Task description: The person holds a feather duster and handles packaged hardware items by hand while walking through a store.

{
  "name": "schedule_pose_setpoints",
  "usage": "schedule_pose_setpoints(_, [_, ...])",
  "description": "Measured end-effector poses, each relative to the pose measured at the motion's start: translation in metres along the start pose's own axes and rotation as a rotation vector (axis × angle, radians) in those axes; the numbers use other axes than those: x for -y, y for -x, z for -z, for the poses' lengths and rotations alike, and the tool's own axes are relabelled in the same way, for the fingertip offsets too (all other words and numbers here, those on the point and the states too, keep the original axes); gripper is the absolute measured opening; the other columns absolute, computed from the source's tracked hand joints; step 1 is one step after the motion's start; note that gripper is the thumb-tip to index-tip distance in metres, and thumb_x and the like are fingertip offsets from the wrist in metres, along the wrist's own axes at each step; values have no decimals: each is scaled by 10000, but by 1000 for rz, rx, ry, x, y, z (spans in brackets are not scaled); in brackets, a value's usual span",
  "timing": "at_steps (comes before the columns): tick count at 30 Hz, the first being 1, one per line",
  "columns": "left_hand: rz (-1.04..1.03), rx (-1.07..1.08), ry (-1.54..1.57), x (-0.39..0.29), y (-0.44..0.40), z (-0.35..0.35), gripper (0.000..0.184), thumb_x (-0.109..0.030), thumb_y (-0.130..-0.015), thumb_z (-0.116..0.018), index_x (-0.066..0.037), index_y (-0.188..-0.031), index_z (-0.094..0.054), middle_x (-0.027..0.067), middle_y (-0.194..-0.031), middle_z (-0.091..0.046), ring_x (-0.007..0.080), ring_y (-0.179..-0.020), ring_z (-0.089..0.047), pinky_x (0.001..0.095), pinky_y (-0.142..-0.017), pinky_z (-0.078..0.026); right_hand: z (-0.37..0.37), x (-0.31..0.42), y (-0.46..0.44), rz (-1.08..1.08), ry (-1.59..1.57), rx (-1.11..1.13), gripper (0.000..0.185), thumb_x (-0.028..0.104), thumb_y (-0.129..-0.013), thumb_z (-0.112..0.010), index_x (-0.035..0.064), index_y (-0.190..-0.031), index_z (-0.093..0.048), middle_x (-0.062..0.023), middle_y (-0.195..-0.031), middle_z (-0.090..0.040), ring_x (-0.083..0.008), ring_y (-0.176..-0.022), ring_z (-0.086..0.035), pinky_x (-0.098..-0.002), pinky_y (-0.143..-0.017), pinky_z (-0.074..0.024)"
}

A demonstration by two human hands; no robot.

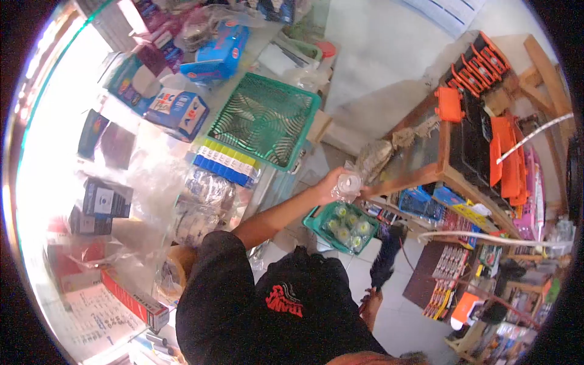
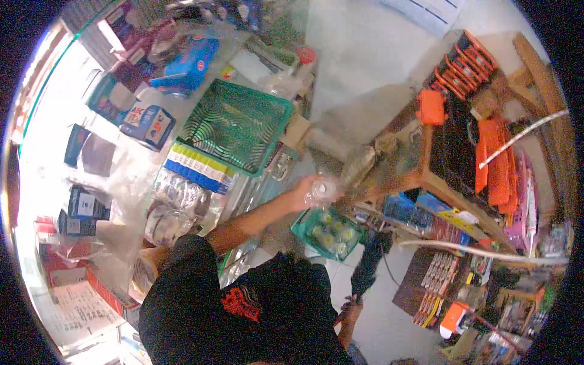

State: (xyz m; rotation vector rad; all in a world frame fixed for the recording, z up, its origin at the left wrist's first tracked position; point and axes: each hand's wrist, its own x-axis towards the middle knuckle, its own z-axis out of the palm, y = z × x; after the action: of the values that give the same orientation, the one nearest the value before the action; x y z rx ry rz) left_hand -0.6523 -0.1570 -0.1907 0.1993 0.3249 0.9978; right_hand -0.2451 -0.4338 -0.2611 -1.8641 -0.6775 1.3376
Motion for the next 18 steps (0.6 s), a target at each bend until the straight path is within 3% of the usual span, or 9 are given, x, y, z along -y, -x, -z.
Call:
schedule_pose_setpoints(4, [26,17,22,-11,4,-21,452,-361,-882,-441,-37,-1181,-542,214,-1178,-607,376,-983,-636,476,-822,-536,-15,43,6,77,193,182,235,284,-960,-536,56,-902,-548,6,-557,-467,-68,-411,-402,-253,-356,-338])
schedule_pose_setpoints(7, [6,7,-14,-18,10,-32,473,-394,-905,-452,-60,-1232,-523,172,-1245,-580,369,-1060,-607,495,-853,-517,-51,103,38,-36,171,247,227,278,-963,-535,67,-878,-539,36,-548,-430,-56,-419,-369,-239,-370,-311])
schedule_pose_setpoints(10, [-86,-124,-33,-13,13,-41,472,-399,-920,-451,-66,-1249,-516,165,-1260,-572,359,-1091,-590,491,-876,-503,-79,126,54,-47,136,230,230,279,-966,-534,86,-841,-528,52,-545,-408,-49,-431,-347,-229,-386,-272])
schedule_pose_setpoints(11, [-99,-52,-8,-14,14,-36,471,-389,-929,-470,-72,-1276,-497,155,-1271,-567,348,-1104,-584,489,-891,-491,-85,122,52,76,134,240,244,289,-968,-535,91,-827,-512,58,-542,-398,-43,-446,-349,-222,-400,-258])
schedule_pose_setpoints(18, [-141,-222,-51,-9,12,-31,461,-368,-943,-484,-111,-1324,-451,120,-1319,-532,297,-1163,-547,479,-971,-433,-101,165,62,201,-7,180,243,286,-967,-542,70,-855,-545,61,-593,-411,-34,-493,-354,-214,-444,-265])
